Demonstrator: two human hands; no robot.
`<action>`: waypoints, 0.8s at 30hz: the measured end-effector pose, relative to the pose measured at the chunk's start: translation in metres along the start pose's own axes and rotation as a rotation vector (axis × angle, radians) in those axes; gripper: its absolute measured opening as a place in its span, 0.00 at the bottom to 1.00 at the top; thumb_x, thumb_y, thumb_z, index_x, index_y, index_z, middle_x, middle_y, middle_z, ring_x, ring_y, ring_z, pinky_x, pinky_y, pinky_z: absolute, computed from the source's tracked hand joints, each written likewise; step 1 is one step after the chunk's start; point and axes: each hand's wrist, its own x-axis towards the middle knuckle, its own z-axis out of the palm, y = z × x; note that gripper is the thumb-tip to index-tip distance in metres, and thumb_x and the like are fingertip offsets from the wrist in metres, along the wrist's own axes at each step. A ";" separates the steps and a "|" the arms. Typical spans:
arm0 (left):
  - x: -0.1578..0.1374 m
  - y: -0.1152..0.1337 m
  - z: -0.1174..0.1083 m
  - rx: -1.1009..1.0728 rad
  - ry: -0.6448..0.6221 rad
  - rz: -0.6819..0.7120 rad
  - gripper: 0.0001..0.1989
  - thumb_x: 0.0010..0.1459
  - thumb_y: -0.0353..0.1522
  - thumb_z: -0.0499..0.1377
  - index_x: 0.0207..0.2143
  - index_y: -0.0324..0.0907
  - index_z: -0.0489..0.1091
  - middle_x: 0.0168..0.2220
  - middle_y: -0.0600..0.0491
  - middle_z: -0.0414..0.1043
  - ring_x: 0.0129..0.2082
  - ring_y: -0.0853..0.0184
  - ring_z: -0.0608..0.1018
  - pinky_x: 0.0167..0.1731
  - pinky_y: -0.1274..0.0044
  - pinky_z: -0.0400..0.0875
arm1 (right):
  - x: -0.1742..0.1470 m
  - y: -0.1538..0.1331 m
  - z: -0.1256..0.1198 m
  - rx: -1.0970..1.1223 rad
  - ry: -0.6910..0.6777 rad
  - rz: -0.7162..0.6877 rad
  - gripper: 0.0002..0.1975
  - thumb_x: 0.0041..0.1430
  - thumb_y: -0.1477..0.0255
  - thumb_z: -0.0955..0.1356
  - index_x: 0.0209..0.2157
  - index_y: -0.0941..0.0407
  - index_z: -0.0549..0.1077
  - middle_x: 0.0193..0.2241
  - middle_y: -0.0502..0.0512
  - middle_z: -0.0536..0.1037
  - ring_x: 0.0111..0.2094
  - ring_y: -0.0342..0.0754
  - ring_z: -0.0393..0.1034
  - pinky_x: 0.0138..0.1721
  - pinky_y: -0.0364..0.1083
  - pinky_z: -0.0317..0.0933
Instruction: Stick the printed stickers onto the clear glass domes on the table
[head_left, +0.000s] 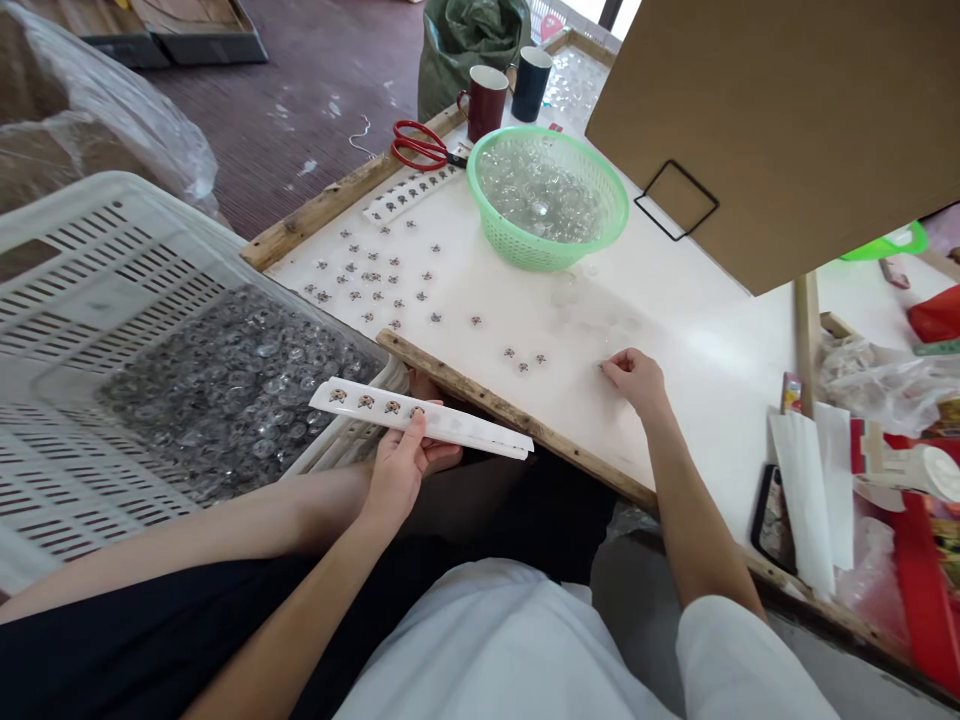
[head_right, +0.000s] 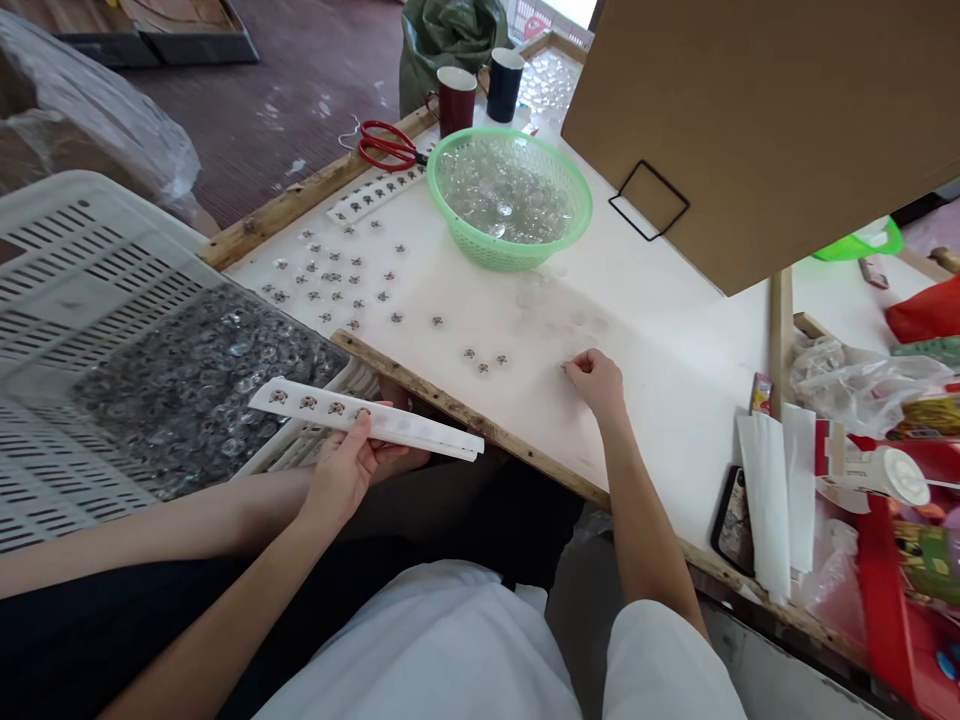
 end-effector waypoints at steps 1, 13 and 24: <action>0.000 0.000 0.000 0.000 0.004 0.000 0.20 0.54 0.42 0.64 0.43 0.37 0.74 0.35 0.49 0.78 0.32 0.64 0.81 0.28 0.74 0.80 | -0.001 -0.001 0.000 -0.046 0.006 -0.033 0.10 0.48 0.62 0.69 0.27 0.54 0.71 0.24 0.52 0.74 0.26 0.46 0.65 0.27 0.46 0.57; -0.005 -0.004 -0.002 0.031 -0.037 -0.024 0.23 0.58 0.42 0.61 0.50 0.38 0.72 0.36 0.48 0.79 0.34 0.63 0.81 0.30 0.75 0.79 | -0.039 -0.069 0.055 -0.060 -0.020 -0.391 0.05 0.56 0.70 0.67 0.31 0.55 0.74 0.34 0.55 0.75 0.29 0.46 0.68 0.37 0.49 0.61; -0.005 -0.010 -0.006 0.018 -0.097 -0.040 0.25 0.54 0.51 0.61 0.40 0.38 0.73 0.34 0.47 0.78 0.36 0.57 0.81 0.33 0.69 0.79 | -0.132 -0.162 0.102 0.321 -0.528 -0.743 0.05 0.59 0.75 0.67 0.37 0.53 0.75 0.35 0.51 0.75 0.36 0.44 0.71 0.38 0.43 0.65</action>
